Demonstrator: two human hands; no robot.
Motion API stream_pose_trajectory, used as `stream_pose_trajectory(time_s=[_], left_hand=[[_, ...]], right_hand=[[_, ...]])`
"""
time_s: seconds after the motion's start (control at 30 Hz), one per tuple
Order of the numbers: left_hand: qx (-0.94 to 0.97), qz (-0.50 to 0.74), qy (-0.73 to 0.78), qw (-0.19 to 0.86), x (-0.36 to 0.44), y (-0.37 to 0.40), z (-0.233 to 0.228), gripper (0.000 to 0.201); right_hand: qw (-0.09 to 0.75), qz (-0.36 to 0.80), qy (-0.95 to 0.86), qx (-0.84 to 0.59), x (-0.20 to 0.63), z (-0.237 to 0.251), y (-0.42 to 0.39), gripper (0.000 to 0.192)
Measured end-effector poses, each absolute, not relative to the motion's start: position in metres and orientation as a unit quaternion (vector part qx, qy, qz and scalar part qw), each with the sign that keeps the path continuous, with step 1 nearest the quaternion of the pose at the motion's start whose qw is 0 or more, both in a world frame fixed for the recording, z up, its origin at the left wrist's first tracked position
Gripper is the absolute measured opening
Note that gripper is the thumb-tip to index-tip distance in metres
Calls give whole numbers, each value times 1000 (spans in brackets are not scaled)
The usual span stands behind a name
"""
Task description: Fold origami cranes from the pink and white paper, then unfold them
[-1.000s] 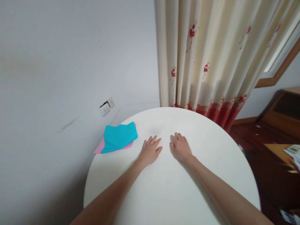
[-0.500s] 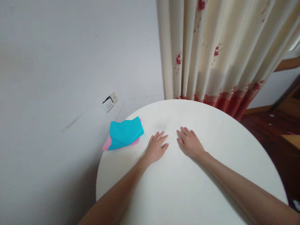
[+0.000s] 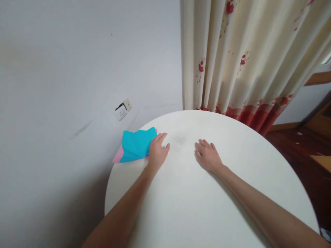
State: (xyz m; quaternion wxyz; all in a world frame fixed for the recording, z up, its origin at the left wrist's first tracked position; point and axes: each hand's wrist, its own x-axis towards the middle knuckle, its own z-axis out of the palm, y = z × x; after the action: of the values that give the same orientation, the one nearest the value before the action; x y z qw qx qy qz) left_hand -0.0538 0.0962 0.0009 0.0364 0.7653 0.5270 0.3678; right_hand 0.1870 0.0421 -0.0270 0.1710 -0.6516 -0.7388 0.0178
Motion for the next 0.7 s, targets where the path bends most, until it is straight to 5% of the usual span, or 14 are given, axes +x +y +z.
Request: stream_pose_trajectory(time_s=[0.17,0.47,0.7], left_hand=[[710,201,675,17,-87,115,-4,81],[725,166,668,-16,-93,130,-34,51],[719,319,618,13,-93,132,-22,47]], right_hand=[[168,11,-750,-639,194,-33,42,48],[191,-65,-783,-589,179,-21,21,68],[182,11,-762,-621,183,-27,17,66]])
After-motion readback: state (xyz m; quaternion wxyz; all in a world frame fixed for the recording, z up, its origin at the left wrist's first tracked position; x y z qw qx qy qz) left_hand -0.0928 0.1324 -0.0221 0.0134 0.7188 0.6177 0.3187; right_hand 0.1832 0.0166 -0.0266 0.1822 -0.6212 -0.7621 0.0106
